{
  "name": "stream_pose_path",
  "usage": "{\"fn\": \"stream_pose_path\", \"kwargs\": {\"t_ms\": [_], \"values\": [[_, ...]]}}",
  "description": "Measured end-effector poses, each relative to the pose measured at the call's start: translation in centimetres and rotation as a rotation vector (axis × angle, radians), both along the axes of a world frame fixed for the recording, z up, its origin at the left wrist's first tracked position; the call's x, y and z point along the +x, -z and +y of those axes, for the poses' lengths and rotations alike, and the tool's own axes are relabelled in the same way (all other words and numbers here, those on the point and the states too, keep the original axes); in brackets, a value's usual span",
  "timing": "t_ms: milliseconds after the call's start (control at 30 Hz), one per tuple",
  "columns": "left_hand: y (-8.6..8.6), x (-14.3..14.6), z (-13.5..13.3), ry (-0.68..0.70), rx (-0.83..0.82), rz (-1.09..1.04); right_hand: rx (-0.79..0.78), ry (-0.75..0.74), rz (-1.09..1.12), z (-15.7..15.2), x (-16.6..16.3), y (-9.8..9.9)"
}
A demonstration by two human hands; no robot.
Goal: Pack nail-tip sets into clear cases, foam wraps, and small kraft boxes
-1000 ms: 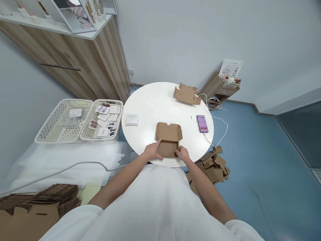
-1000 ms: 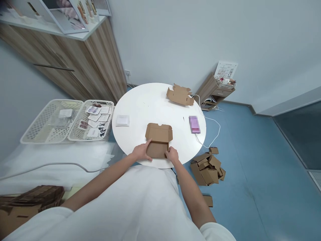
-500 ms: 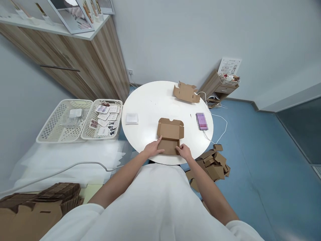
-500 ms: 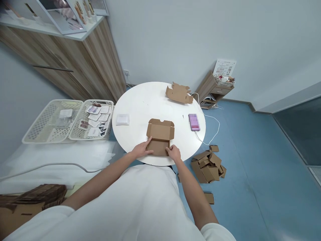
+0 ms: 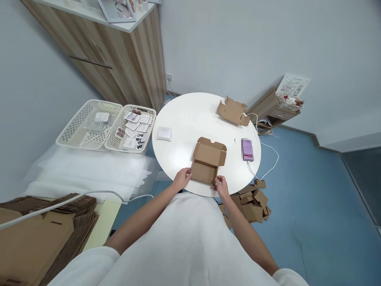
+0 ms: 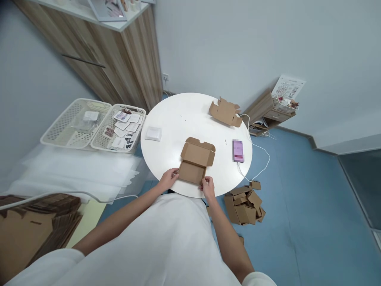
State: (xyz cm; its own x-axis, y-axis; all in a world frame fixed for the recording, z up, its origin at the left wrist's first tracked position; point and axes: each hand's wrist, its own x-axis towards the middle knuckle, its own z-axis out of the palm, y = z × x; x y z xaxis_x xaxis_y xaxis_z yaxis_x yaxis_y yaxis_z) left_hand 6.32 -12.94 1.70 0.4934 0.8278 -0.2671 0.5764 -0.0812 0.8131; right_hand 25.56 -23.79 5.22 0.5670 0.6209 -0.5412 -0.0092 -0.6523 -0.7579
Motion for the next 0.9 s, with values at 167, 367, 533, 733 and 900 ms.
{"fn": "stream_pose_path", "kwargs": {"t_ms": [167,367,533,733,900], "values": [[0.3,1.7,0.0,-0.068,-0.014,-0.035,0.033,0.008,0.085,0.7,1.3,0.0],[-0.3,4.8,0.4,-0.045,-0.041,0.027,0.072,0.052,0.179,1.4,4.3,-0.2],[-0.8,6.7,0.6,-0.092,-0.079,0.050,0.129,0.059,0.204,2.3,5.7,0.7],[-1.5,6.2,-0.4,-0.153,-0.173,0.107,0.168,0.000,0.180,1.6,5.7,2.0],[-2.0,3.1,-1.3,-0.195,-0.193,0.141,0.244,0.013,0.002,-0.7,4.8,1.9]]}}
